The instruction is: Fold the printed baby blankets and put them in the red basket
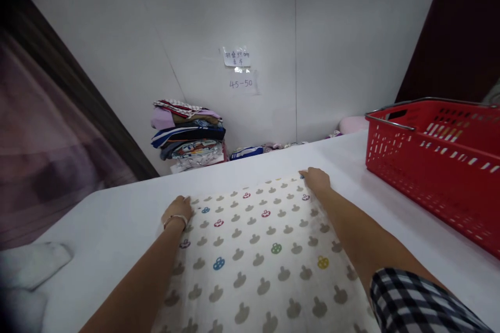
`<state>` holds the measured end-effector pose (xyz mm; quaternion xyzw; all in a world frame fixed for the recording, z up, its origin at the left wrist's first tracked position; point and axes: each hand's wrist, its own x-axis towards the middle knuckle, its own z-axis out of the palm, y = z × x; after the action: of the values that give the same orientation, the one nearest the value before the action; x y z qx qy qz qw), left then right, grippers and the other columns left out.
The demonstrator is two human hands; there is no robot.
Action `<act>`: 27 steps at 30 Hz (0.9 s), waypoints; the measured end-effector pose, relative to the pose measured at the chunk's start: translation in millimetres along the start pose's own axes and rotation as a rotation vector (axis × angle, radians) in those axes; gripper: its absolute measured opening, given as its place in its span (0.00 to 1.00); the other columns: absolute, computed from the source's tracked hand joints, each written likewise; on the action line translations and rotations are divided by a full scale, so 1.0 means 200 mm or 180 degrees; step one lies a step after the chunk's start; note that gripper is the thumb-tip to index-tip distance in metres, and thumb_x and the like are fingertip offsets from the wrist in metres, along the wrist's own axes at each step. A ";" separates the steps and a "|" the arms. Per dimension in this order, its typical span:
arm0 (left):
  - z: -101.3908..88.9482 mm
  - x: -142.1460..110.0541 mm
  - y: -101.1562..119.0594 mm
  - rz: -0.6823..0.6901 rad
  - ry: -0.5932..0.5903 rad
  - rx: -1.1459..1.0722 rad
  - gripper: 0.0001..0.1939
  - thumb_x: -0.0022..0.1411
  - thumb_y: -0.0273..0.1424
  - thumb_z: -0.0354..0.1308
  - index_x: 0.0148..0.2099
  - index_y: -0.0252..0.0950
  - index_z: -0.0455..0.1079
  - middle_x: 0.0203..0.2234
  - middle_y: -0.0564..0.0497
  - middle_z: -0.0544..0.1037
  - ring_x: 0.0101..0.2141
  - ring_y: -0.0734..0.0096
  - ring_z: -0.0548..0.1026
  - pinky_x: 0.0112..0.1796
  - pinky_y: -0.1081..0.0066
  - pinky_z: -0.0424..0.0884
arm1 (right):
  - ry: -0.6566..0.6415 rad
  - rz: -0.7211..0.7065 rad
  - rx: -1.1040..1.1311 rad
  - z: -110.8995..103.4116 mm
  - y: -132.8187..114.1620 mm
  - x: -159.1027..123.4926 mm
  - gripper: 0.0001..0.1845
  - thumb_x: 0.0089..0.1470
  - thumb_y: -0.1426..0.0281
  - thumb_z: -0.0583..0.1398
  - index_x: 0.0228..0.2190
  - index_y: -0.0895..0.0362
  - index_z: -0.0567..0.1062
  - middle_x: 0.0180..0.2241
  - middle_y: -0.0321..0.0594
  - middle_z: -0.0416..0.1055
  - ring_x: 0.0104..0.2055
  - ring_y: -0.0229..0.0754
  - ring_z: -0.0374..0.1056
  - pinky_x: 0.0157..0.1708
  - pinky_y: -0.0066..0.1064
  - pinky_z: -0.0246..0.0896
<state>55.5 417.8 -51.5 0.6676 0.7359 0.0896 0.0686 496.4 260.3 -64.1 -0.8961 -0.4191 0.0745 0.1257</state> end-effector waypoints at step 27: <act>0.03 -0.23 -0.07 0.1216 -0.0589 0.0609 0.35 0.64 0.47 0.38 0.67 0.34 0.42 0.66 0.47 0.41 0.65 0.62 0.39 0.62 0.52 0.43 | -0.0633 -0.1190 -0.0422 0.04 -0.03 -0.12 0.40 0.59 0.47 0.40 0.65 0.55 0.46 0.66 0.39 0.34 0.67 0.45 0.28 0.63 0.45 0.27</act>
<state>48.4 370.4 -61.0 0.8037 0.5918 -0.0308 0.0539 474.0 246.7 -69.4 -0.7973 -0.5923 0.1101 0.0361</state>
